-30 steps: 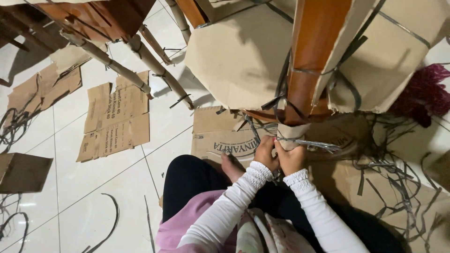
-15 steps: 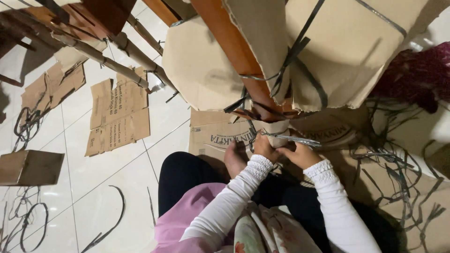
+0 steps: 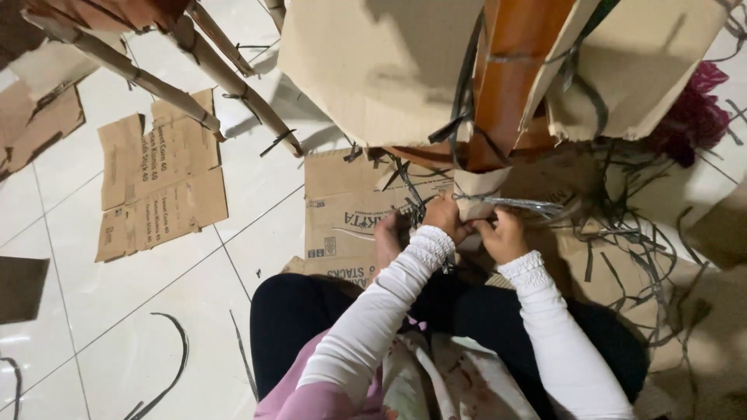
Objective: Wrapping wooden chair legs with cardboard and securing them with tape and plastic straps for shipping or storage.
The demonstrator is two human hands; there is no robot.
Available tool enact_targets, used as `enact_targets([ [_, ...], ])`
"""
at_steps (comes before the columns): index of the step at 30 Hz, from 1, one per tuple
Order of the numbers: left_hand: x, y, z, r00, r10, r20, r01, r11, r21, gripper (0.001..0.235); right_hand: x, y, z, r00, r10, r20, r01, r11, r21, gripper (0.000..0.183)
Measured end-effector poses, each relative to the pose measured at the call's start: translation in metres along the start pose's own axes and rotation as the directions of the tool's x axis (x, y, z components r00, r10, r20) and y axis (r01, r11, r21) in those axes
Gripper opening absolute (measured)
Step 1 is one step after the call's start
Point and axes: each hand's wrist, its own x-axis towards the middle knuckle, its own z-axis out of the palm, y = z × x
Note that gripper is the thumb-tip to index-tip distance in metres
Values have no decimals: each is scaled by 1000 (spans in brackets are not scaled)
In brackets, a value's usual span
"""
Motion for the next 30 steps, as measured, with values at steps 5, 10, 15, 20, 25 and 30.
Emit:
enact_targets([
  [5, 9, -40, 8, 996, -85, 36, 88, 992, -94, 66, 16, -42, 11, 999, -20, -48, 23, 998, 56, 32],
  [10, -19, -77, -25, 998, -66, 1, 66, 987, -149, 46, 7, -97, 48, 1000, 5, 22, -7, 994, 112, 30],
  [15, -68, -121, -53, 995, -96, 33, 93, 993, 74, 39, -21, -110, 100, 963, 161, 215, -202, 961, 187, 23],
  [20, -77, -169, -29, 986, -165, 9, 166, 986, -32, 39, -37, -123, 126, 977, 53, 206, -73, 993, 95, 41],
  [25, -95, -166, -56, 979, -172, 111, 157, 979, 127, 47, -26, -164, 112, 900, 298, 317, -313, 950, -4, 44],
  [30, -126, -188, -39, 958, -279, 72, 261, 946, 191, 70, -22, -136, 107, 921, 97, 377, -26, 982, -189, 69],
])
